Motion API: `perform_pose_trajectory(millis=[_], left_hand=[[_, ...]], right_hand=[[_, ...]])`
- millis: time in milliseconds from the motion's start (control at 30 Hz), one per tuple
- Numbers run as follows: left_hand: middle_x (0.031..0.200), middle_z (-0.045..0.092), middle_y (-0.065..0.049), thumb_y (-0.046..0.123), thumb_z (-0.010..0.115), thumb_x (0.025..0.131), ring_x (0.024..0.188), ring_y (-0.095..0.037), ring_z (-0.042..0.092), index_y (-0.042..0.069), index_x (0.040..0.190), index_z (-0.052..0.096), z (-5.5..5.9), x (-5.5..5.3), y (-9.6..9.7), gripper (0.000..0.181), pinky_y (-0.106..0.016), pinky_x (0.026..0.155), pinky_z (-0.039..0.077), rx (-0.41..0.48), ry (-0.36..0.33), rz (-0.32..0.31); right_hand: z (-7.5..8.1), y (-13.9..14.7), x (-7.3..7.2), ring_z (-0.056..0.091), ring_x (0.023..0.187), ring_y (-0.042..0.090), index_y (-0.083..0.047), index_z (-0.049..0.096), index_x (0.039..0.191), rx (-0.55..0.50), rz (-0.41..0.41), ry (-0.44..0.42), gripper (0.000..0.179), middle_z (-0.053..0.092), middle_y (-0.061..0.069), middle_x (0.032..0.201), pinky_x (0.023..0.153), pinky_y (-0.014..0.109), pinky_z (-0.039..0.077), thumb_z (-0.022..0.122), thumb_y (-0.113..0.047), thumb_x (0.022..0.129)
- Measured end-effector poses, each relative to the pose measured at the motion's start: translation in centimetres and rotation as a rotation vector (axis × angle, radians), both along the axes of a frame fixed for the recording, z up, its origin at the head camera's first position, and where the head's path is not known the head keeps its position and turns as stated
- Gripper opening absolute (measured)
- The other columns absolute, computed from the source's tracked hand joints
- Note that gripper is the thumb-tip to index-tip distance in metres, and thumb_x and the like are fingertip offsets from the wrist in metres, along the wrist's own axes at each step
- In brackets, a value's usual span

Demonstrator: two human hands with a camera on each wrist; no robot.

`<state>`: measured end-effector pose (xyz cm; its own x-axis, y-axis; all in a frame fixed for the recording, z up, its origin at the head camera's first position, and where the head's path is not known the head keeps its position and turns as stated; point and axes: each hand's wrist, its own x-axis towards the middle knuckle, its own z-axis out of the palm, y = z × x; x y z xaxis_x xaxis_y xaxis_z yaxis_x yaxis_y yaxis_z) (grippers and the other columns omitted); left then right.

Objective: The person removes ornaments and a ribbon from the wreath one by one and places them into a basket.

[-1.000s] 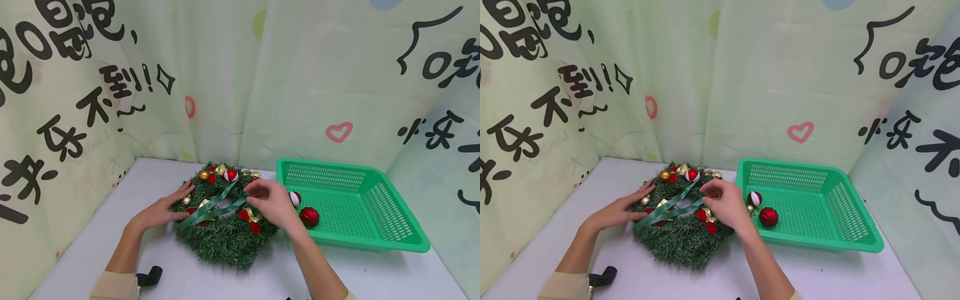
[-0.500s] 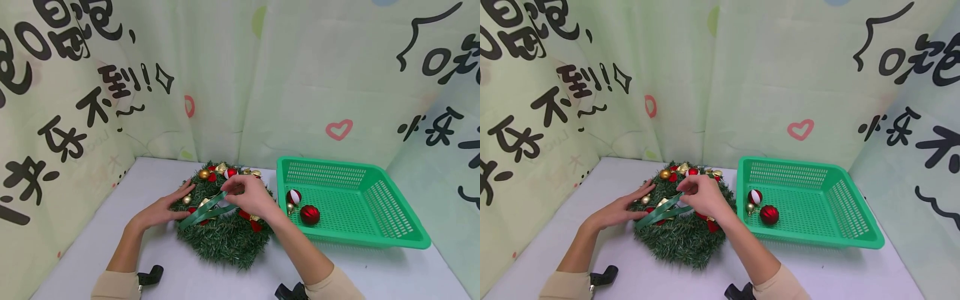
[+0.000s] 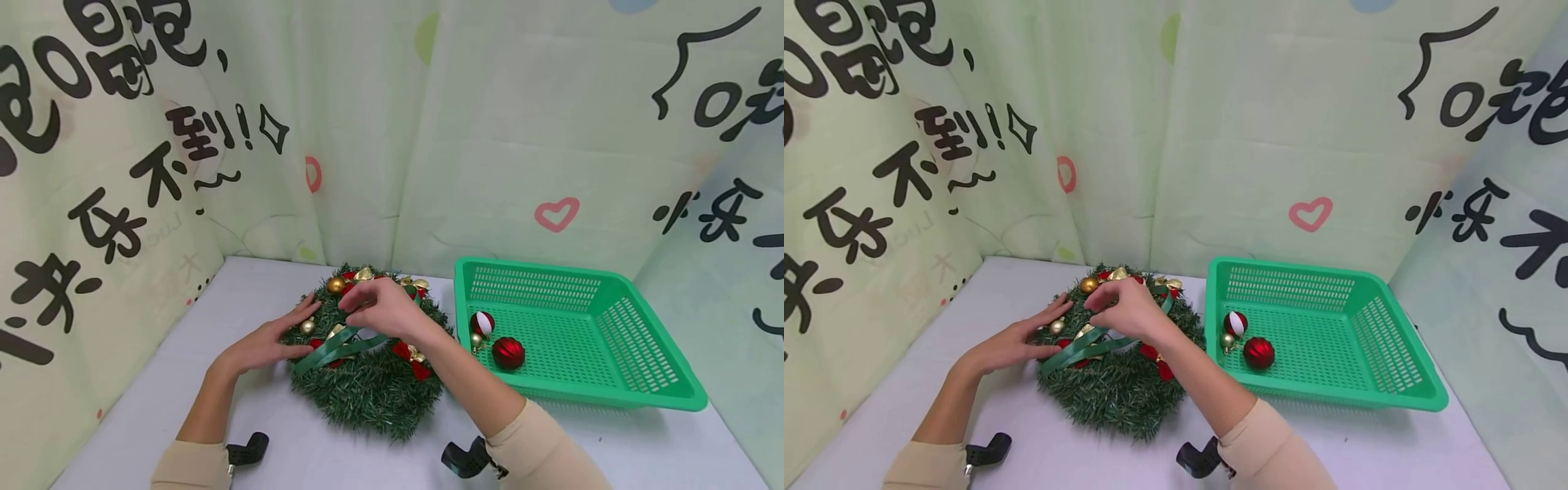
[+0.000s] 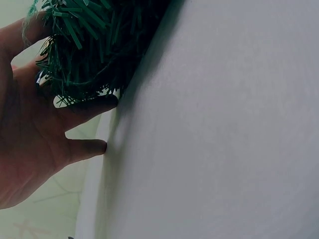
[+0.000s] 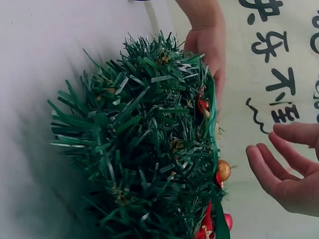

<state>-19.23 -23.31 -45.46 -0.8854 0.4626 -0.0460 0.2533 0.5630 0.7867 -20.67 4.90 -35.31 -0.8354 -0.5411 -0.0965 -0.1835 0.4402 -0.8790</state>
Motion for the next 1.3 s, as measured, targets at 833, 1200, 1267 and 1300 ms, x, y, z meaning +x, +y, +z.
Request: perform_pose_trajectory(millis=[833,1200,1267,1300], left_hand=[[0.177,0.004,0.003,0.042,0.073,0.098,0.161,-0.041,0.011,0.044,0.166,0.018,0.2,0.1,-0.2,0.088,-0.075,0.118,0.023,0.032,-0.048,0.018],[0.176,0.005,0.009,0.042,0.073,0.098,0.161,-0.041,0.012,0.045,0.165,0.018,-0.1,0.0,-0.4,0.087,-0.074,0.117,0.025,0.041,-0.07,0.029],[0.176,0.005,0.008,0.041,0.073,0.097,0.161,-0.041,0.011,0.044,0.166,0.019,-0.1,-0.1,-0.4,0.088,-0.075,0.118,0.024,0.045,-0.064,0.028],[0.176,0.005,0.007,0.041,0.074,0.097,0.161,-0.041,0.012,0.044,0.166,0.019,-0.2,-0.1,-0.4,0.088,-0.074,0.118,0.024,0.046,-0.063,0.027]], right_hand=[[-0.3,-5.2,-2.6,0.073,0.089,0.019,-0.009,0.081,0.108,0.186,0.058,-0.06,0.018,0.076,0.001,0.105,0.088,0.044,0.06,0.08,-0.008,0.09],[-2.0,-6.6,-2.6,0.073,0.079,0.023,-0.008,0.079,0.106,0.211,0.007,-0.076,0.016,0.074,0.004,0.107,0.072,0.034,0.061,0.08,-0.006,0.09],[-2.3,-6.8,-2.6,0.07,0.073,0.021,-0.008,0.078,0.105,0.213,-0.003,-0.077,0.015,0.074,0.004,0.103,0.068,0.033,0.059,0.08,-0.007,0.09],[-2.5,-6.9,-2.5,0.068,0.071,0.02,-0.008,0.078,0.104,0.216,-0.007,-0.076,0.015,0.073,0.003,0.101,0.066,0.032,0.057,0.081,-0.008,0.089]])
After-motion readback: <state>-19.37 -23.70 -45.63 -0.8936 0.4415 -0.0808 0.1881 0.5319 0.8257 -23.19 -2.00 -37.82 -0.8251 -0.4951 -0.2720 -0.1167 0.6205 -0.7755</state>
